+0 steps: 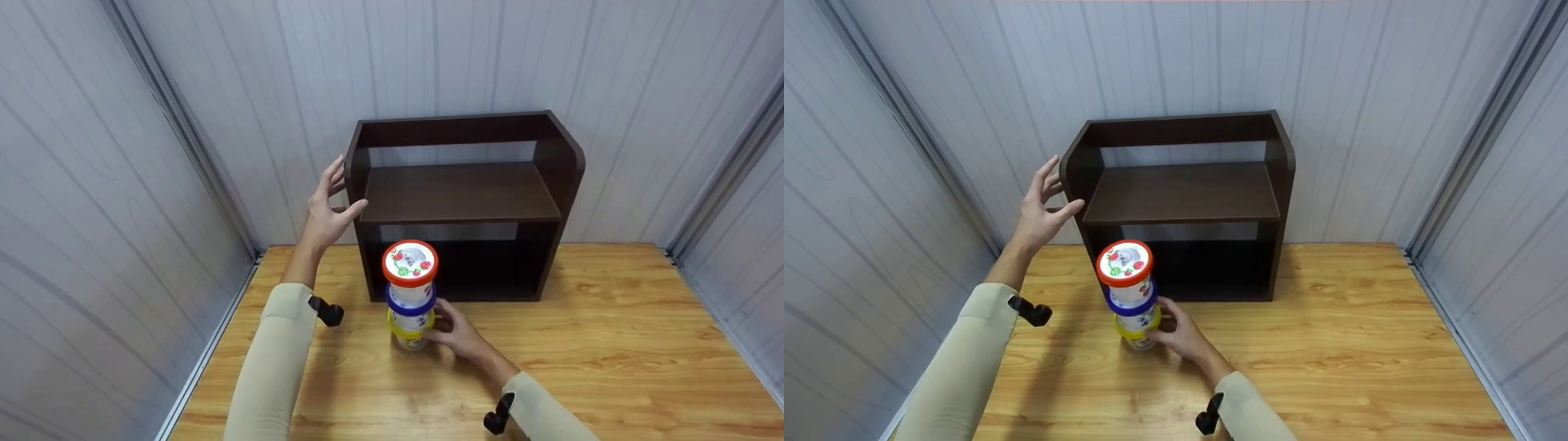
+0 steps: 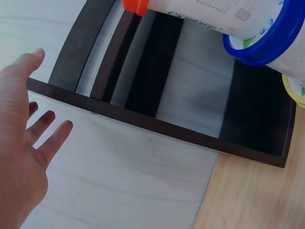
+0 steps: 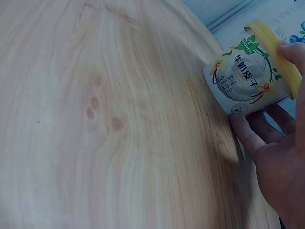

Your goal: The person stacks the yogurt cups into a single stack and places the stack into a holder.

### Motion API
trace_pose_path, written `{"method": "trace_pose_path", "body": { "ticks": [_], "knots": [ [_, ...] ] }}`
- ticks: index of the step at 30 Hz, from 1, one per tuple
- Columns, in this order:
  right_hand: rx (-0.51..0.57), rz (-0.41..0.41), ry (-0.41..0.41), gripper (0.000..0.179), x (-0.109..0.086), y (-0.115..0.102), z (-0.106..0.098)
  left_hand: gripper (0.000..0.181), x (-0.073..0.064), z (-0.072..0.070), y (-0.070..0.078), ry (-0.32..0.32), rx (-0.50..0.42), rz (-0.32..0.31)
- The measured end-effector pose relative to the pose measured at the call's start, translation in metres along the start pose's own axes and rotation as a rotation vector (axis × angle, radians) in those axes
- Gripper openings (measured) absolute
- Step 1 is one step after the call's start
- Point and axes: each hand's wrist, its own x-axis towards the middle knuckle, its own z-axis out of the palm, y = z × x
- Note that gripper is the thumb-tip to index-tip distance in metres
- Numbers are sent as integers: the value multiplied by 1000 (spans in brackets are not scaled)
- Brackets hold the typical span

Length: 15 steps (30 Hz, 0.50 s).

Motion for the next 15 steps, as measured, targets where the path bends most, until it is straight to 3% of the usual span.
{"method": "trace_pose_path", "body": {
  "ticks": [15],
  "knots": [
    [2,-11,1,77,0,1,-2,79,14,6,0,-28,27,53]
  ]
}}
